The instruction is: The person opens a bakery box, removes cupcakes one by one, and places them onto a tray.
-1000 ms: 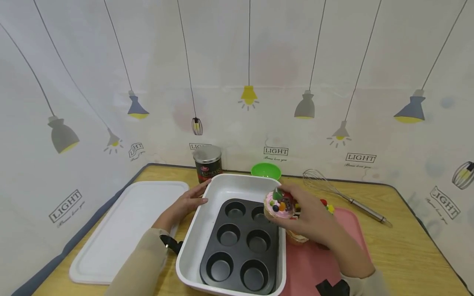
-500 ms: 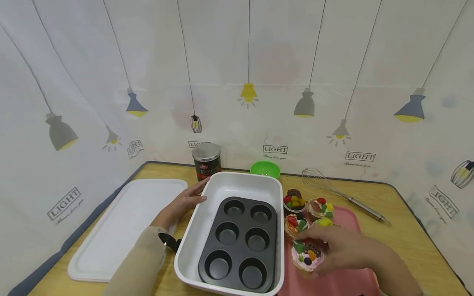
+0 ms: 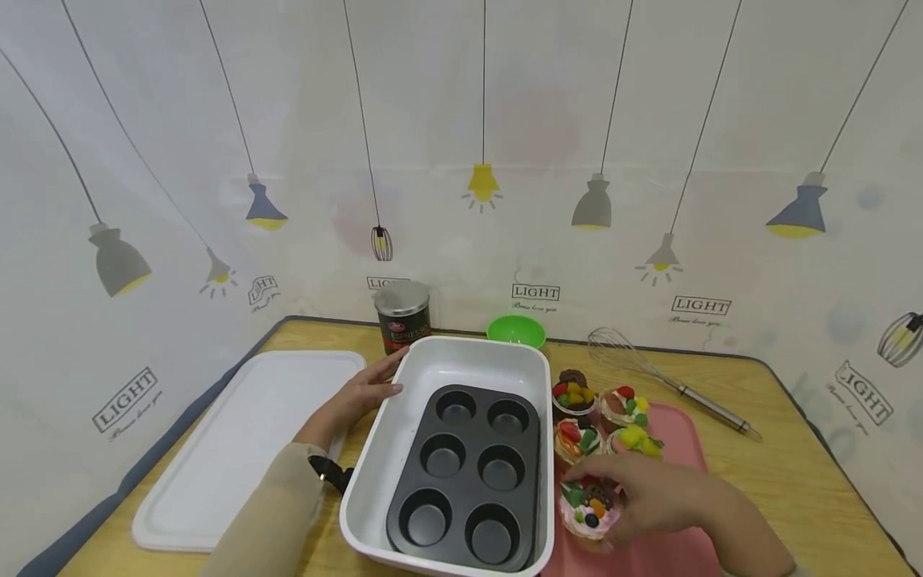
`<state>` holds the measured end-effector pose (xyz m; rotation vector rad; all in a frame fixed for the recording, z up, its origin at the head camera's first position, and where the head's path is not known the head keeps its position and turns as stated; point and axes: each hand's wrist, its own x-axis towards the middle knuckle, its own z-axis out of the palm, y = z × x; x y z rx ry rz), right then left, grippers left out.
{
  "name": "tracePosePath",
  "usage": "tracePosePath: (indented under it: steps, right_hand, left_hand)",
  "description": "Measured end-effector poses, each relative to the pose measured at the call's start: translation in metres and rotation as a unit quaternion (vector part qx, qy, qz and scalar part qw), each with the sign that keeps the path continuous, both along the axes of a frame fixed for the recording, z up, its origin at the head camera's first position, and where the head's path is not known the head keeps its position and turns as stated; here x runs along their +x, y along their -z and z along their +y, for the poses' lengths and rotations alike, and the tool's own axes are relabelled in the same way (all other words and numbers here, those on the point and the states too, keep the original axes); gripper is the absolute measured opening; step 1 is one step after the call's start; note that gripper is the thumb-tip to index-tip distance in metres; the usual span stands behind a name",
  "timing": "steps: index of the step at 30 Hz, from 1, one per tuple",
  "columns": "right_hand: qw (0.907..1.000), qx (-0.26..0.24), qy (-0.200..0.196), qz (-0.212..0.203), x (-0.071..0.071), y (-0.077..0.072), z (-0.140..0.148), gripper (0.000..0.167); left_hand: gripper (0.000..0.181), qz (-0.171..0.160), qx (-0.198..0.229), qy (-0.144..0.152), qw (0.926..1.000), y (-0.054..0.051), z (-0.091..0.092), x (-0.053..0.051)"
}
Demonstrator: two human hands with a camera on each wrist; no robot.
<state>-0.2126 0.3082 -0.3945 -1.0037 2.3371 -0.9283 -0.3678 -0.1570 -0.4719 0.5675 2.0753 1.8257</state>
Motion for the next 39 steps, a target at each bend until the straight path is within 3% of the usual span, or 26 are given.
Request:
tracePosePath:
  steps: [3, 11, 19, 26, 34, 39]
  right_hand:
    - [0.9998, -0.003, -0.006, 0.017, -0.0016, -0.0006, -0.0010, 0.060]
    - [0.9994, -0.002, 0.012, -0.032, -0.0024, 0.0022, -0.0032, 0.060]
    - [0.9996, -0.001, 0.013, -0.025, -0.0053, 0.0031, -0.0011, 0.063]
    - [0.9937, -0.004, 0.037, -0.106, -0.0057, 0.0037, -0.0015, 0.054]
    - [0.9931, -0.015, 0.031, -0.112, -0.0028, 0.0081, 0.0003, 0.054]
    - [0.9942, -0.020, 0.028, -0.102, -0.0014, 0.0059, 0.0006, 0.055]
  left_hand:
    - [0.075, 0.000, 0.002, 0.000, 1.0000, -0.0012, 0.0002, -0.0005]
    - [0.073, -0.003, 0.001, 0.001, 1.0000, 0.0007, -0.0008, -0.0001]
    - [0.072, 0.007, -0.004, 0.000, 1.0000, -0.0003, 0.0018, -0.0008]
    - [0.071, 0.011, -0.005, 0.006, 0.9999, 0.0009, -0.0001, -0.0013]
    - [0.071, 0.006, -0.002, 0.010, 0.9999, 0.0057, 0.0003, -0.0005]
    - [0.071, 0.005, -0.005, 0.010, 0.9999, 0.0030, 0.0004, 0.0000]
